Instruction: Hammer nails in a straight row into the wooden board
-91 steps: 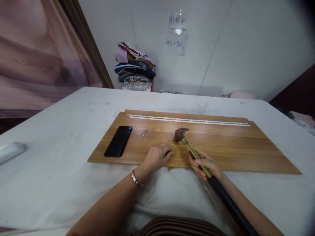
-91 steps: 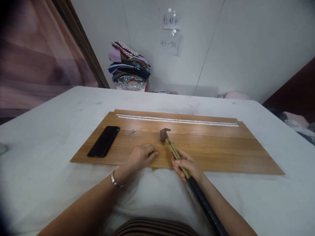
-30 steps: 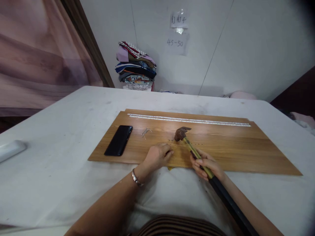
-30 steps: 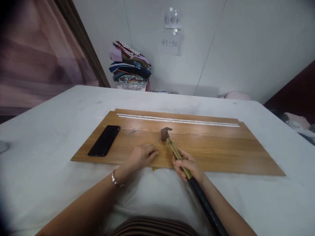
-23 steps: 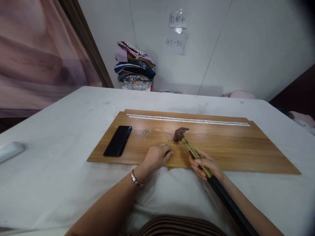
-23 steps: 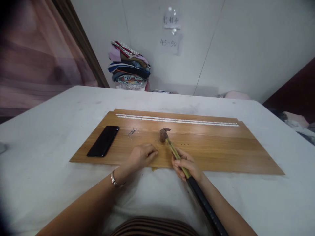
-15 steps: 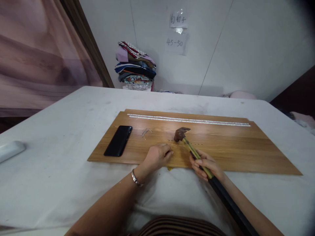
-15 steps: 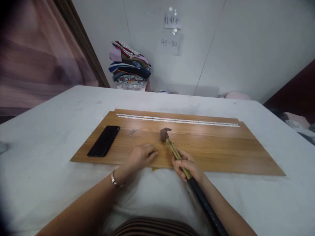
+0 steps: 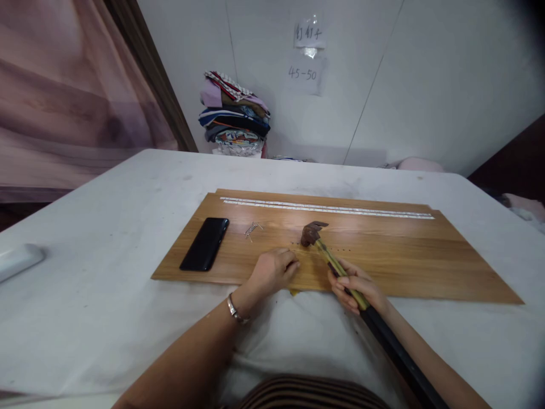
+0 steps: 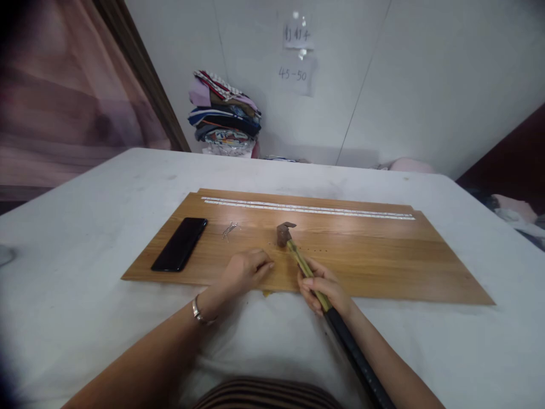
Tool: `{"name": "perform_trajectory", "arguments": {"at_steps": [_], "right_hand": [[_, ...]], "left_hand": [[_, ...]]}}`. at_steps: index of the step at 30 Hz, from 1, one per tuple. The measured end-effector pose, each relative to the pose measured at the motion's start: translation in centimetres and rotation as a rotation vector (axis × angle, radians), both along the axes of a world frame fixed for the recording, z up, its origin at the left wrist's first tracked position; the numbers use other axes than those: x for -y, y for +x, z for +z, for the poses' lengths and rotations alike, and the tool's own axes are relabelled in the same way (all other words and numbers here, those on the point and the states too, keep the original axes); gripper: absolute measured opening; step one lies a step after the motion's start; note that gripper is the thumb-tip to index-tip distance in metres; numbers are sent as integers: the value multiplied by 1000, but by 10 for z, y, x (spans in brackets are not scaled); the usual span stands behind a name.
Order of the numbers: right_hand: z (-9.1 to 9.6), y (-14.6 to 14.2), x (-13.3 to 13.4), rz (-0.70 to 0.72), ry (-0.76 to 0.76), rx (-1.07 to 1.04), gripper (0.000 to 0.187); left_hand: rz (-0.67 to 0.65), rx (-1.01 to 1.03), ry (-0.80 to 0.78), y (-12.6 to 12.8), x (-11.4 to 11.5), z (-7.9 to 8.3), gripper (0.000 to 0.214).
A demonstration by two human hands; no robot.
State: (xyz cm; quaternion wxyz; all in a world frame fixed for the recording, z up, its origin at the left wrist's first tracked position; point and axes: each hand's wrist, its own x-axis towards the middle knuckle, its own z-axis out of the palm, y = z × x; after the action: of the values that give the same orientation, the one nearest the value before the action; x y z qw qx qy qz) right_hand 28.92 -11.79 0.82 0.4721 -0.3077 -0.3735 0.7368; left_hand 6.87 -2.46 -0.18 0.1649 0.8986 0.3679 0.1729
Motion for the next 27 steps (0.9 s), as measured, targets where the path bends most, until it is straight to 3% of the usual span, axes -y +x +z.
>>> {"name": "perform_trajectory", "arguments": {"at_steps": [27], "right_hand": [[0, 0, -1, -34, -5, -2, 19]], "left_hand": [[0, 14, -7, 0, 1, 1, 14]]}}
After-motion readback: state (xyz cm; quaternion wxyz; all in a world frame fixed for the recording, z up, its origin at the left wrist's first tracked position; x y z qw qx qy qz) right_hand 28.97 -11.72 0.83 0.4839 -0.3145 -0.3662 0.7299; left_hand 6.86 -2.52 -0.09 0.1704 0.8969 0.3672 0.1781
